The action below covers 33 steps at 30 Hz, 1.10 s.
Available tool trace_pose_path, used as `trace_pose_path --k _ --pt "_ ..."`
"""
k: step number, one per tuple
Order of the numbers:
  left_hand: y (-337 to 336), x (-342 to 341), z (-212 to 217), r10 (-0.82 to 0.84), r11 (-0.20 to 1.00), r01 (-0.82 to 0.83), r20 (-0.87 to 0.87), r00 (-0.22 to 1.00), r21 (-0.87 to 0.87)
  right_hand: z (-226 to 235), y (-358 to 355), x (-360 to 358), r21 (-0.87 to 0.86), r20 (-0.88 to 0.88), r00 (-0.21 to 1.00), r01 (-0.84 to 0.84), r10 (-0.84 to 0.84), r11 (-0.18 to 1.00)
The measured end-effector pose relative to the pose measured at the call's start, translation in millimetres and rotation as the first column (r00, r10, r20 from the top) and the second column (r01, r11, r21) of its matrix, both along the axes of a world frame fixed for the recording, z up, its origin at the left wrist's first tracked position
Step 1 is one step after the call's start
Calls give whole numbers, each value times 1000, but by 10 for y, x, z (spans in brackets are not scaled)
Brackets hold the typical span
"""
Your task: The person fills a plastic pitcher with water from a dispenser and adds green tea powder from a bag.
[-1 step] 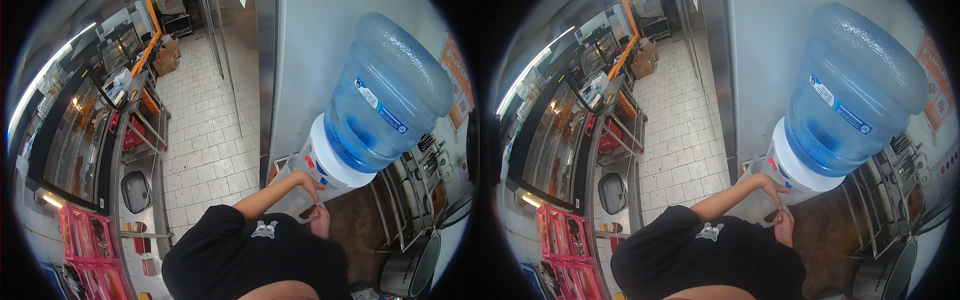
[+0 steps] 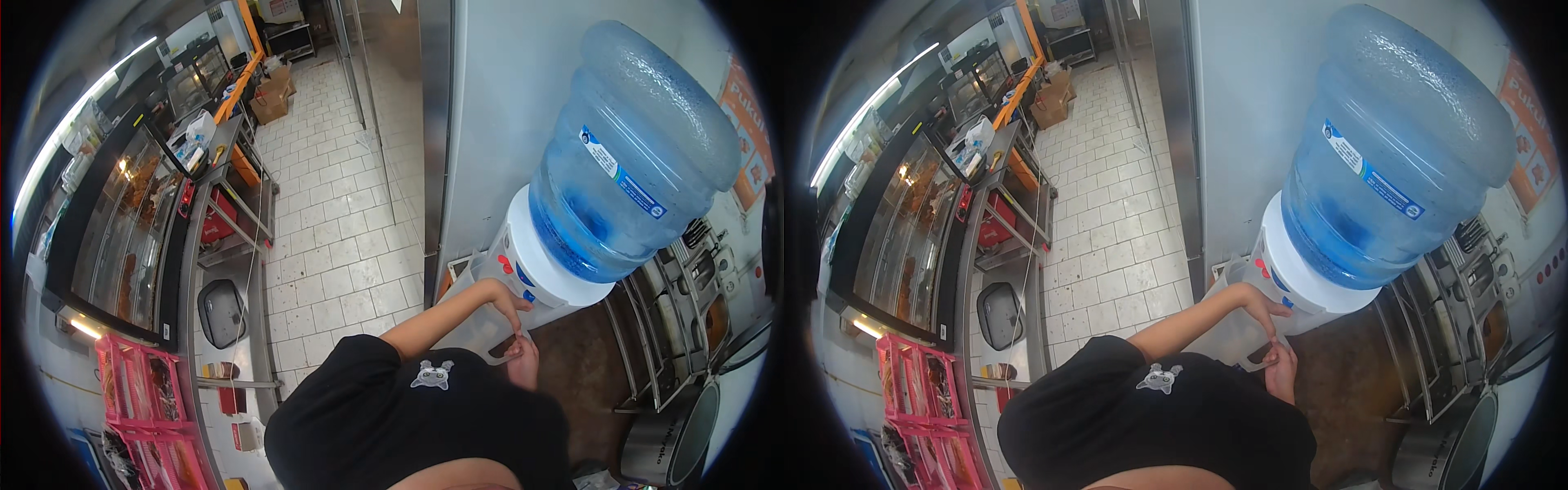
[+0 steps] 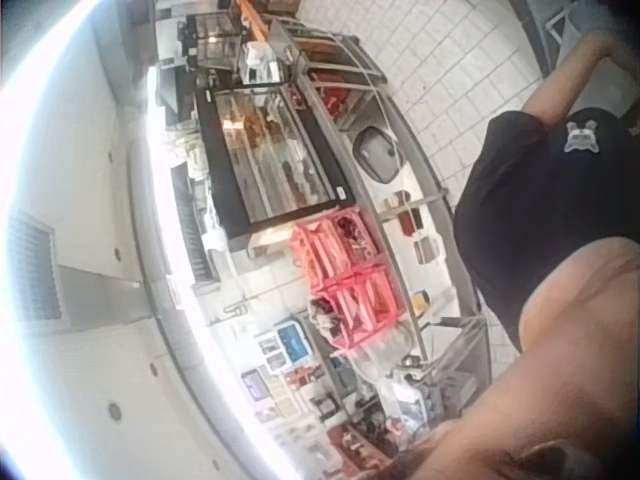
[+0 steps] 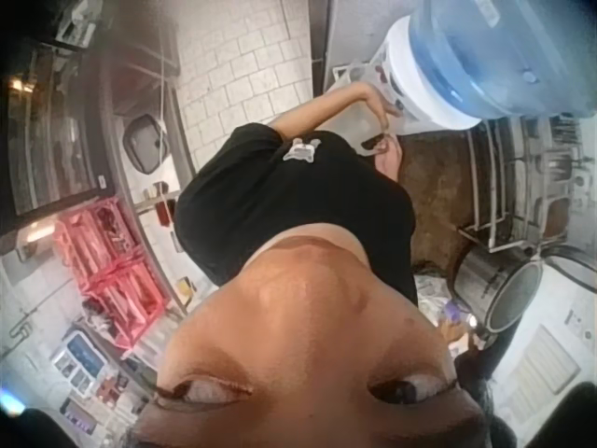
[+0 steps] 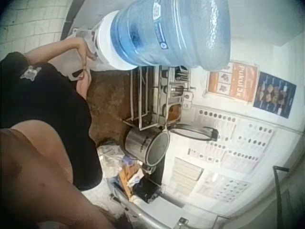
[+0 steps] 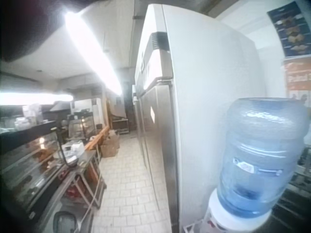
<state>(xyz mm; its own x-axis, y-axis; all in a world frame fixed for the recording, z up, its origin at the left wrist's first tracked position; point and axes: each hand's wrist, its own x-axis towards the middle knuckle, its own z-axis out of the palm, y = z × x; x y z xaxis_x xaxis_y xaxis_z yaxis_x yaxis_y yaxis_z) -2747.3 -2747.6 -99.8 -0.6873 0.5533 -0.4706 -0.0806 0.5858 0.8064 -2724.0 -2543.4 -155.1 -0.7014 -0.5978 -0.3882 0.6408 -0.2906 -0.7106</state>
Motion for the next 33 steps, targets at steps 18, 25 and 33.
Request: trace_pose_path --k 18,25,33 --pt "14 20 45 2 997 -5 -46 999 -72 -178 37 -56 11 35 999 -11 11 1000" --pt "2 -9 -59 26 999 -24 -28 999 39 -202 65 -102 29 118 991 -62 58 998" --pt "-10 16 -78 66 995 -63 -43 997 75 -129 17 -30 19 89 996 -11 10 1000"
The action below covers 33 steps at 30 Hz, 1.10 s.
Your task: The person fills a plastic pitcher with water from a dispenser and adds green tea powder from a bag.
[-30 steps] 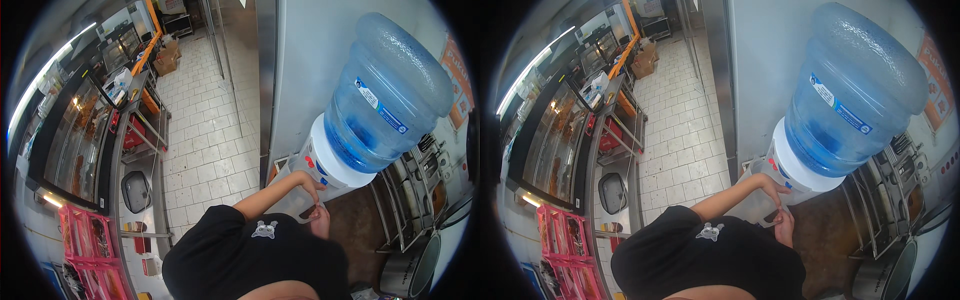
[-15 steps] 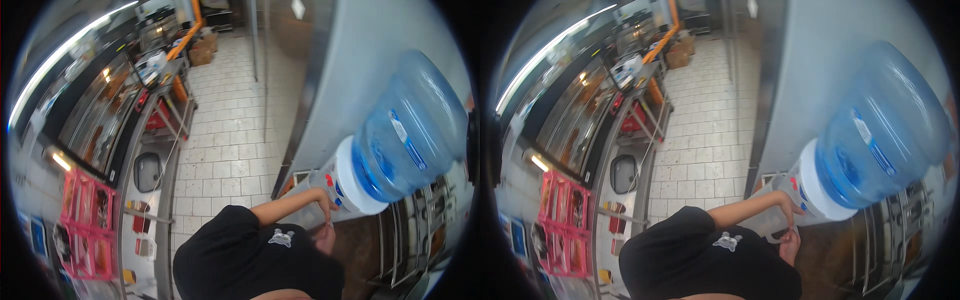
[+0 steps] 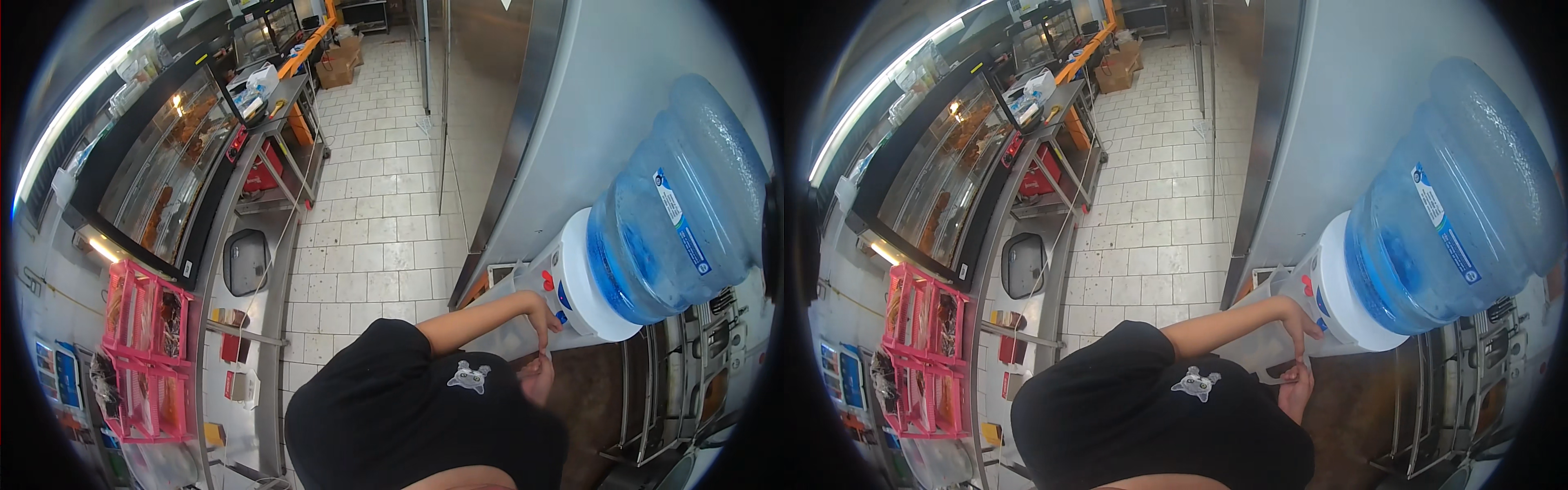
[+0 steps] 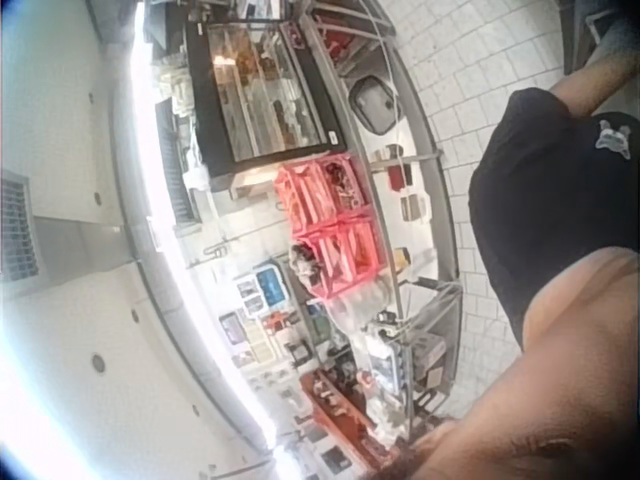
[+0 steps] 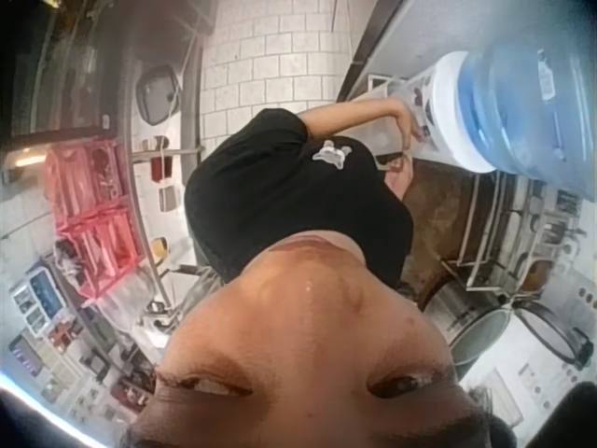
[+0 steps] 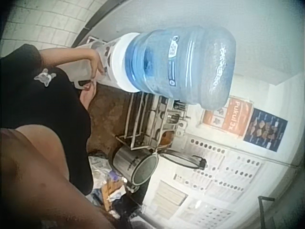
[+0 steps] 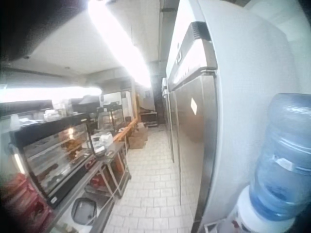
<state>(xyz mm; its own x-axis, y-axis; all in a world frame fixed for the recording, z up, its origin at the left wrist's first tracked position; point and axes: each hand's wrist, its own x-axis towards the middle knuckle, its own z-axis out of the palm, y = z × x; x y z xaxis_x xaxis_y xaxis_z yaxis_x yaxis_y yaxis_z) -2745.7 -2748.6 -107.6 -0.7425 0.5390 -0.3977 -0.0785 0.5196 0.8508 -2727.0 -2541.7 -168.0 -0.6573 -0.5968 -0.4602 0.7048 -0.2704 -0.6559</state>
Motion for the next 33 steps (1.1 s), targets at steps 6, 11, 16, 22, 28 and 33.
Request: trace_pose_path --k 6,11,16,22,28,33 --pt "4 -11 65 -17 1000 17 23 1000 -2 -15 24 -22 -2 -15 1000 -14 14 1000" --pt "2 -39 -57 5 1000 -5 19 1000 15 94 -10 -1 15 -49 997 -56 56 998" --pt "-2 -36 -41 1 1000 -2 31 1000 23 21 6 -30 14 -46 997 -56 57 998" --pt "-5 8 71 -24 1000 24 42 999 -11 -6 26 -45 6 -41 998 -56 56 998" --pt "-19 -21 9 -34 999 34 34 999 -3 59 -7 -19 4 -40 997 -62 62 998" --pt "-21 -15 -25 -23 1000 23 31 999 1 62 -12 -14 -7 -24 998 -56 56 998"
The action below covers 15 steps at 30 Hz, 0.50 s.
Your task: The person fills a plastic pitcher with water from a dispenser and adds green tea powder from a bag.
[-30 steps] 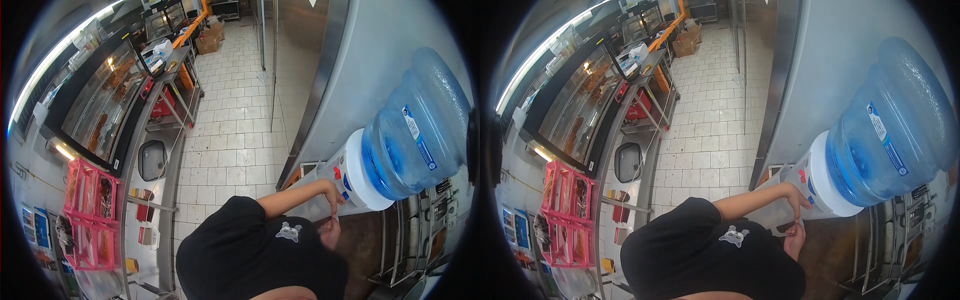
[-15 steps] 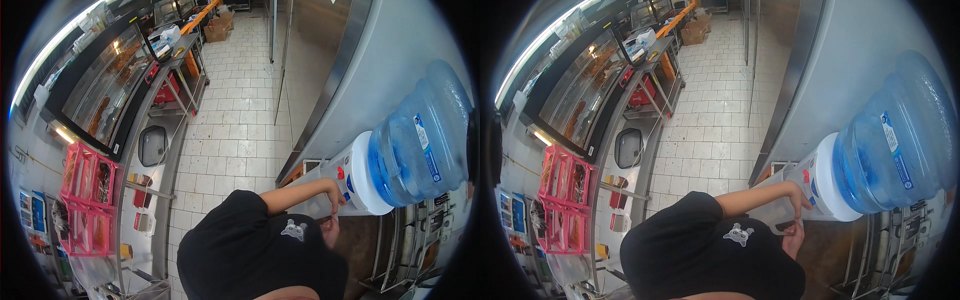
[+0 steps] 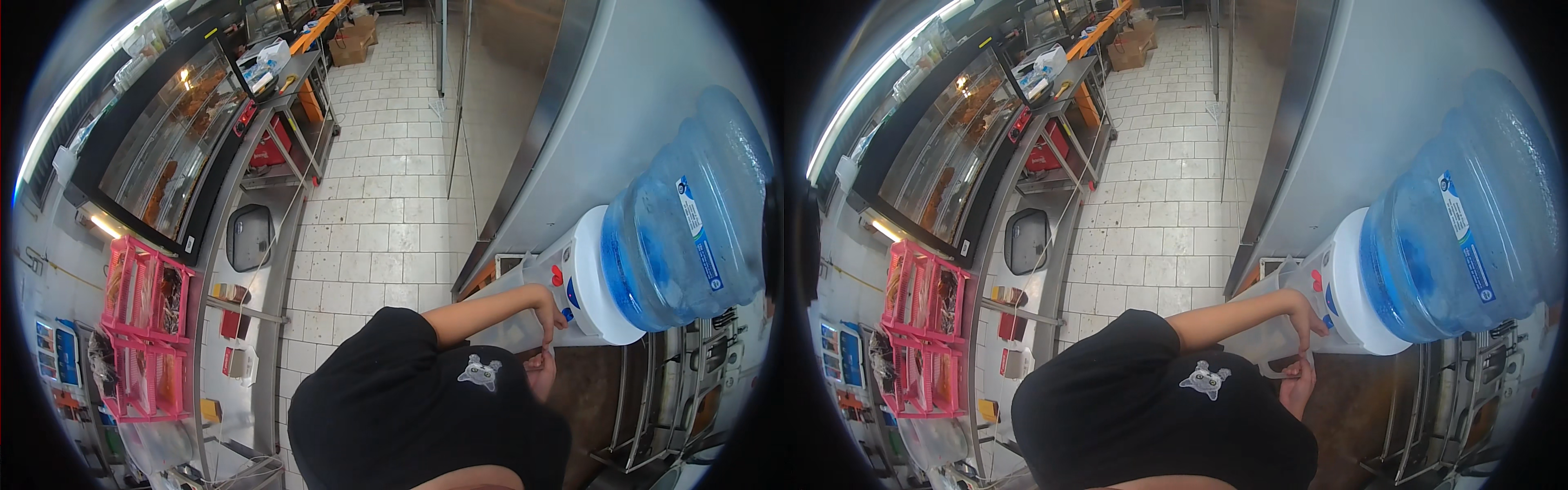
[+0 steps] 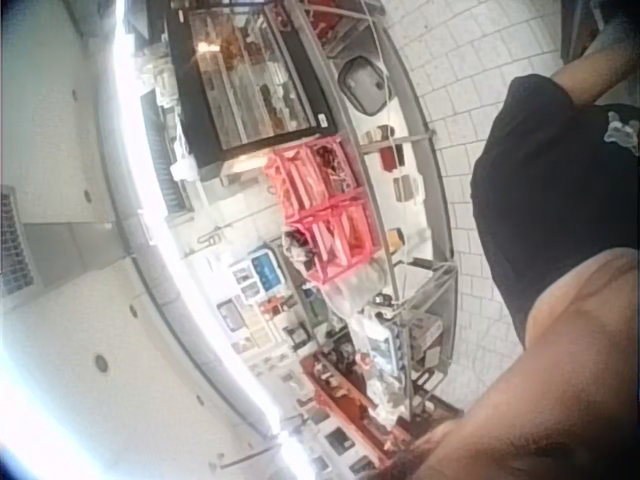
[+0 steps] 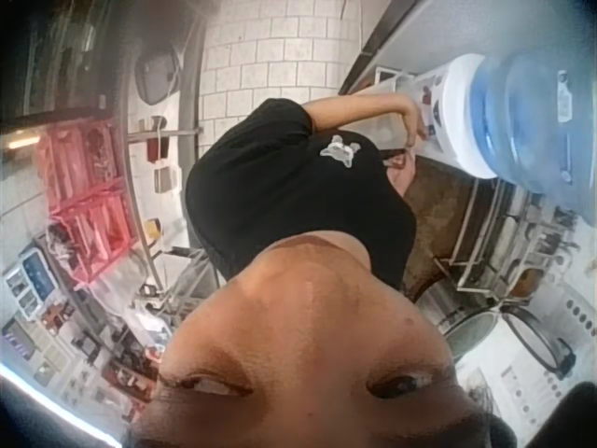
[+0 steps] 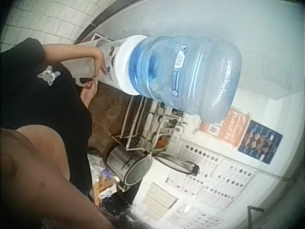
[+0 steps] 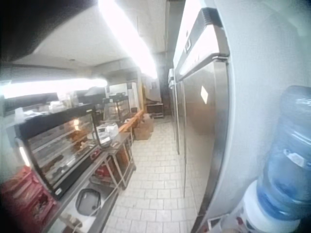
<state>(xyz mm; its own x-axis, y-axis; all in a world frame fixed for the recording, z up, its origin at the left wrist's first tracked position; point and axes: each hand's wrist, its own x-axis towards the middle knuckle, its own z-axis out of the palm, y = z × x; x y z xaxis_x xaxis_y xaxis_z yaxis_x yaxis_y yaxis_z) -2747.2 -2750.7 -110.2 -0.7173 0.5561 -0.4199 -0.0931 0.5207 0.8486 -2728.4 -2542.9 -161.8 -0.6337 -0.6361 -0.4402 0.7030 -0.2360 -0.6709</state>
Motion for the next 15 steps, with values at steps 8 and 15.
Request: trace_pose_path --k 8,15 --pt "13 -34 -59 9 1000 -9 13 1000 1 -14 9 2 0 -1 1000 8 -8 1000" --pt "14 -5 32 -16 1000 16 19 1000 -22 -11 8 3 22 0 1000 23 -23 1000"
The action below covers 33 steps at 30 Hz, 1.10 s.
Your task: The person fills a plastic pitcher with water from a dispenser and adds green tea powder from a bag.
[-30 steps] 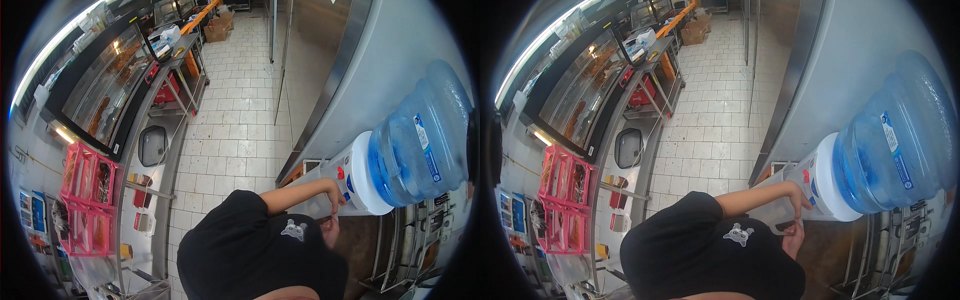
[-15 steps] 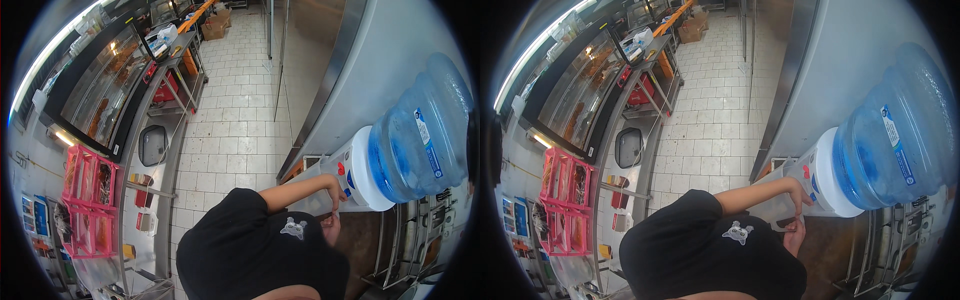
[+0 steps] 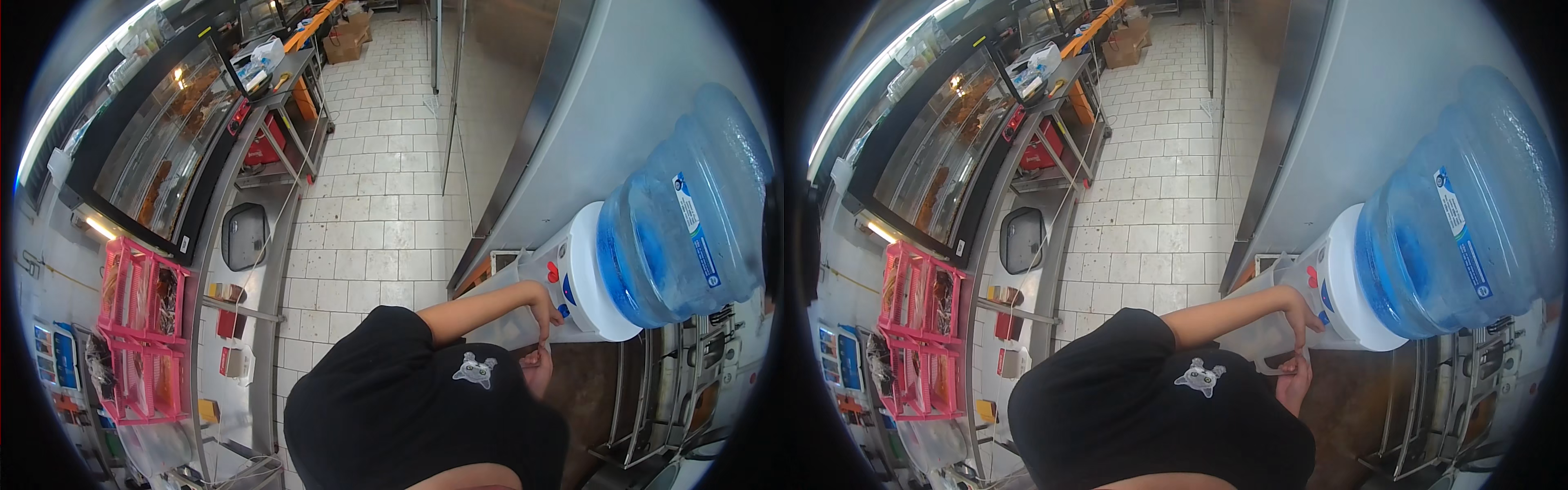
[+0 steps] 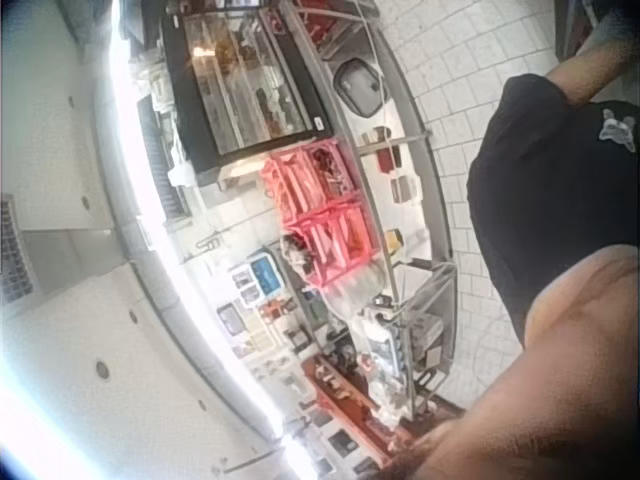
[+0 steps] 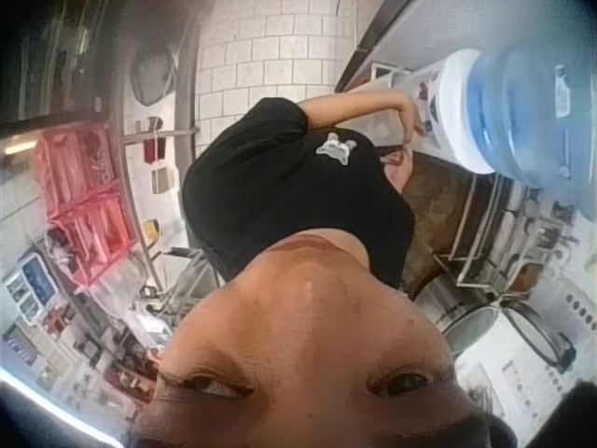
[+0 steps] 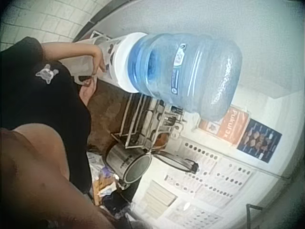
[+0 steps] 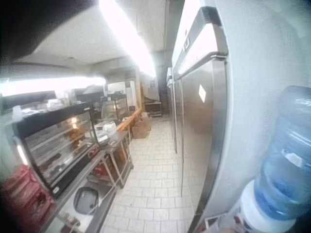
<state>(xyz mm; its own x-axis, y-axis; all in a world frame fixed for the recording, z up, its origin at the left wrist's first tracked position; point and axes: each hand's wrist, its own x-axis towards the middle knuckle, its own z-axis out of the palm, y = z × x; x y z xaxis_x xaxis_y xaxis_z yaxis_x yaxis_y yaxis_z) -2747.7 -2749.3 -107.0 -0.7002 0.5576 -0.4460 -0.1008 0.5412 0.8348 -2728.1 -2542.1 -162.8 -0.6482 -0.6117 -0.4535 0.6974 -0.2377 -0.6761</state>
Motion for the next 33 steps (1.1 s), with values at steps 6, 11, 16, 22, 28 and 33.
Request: trace_pose_path --k 6,11,16,22,28,33 --pt "-8 8 22 -3 1000 3 -6 1000 7 5 -2 0 -7 -5 1000 -4 4 1000" --pt "-7 15 29 3 1000 -3 -5 1000 10 4 -8 -3 -10 17 1000 -1 1 1000" --pt "-7 4 -9 3 1000 -3 -14 1000 -1 35 -12 13 3 -7 1000 -11 11 1000" --pt "-3 43 48 14 1000 -14 -6 1000 1 -10 -3 -4 10 -3 1000 -2 2 1000" --pt "-3 25 3 12 1000 -11 -11 1000 3 13 -12 7 16 7 1000 -3 3 1000" --pt "-7 -7 -52 7 1000 -7 -19 1000 5 27 -17 16 4 -2 1000 0 0 1000"
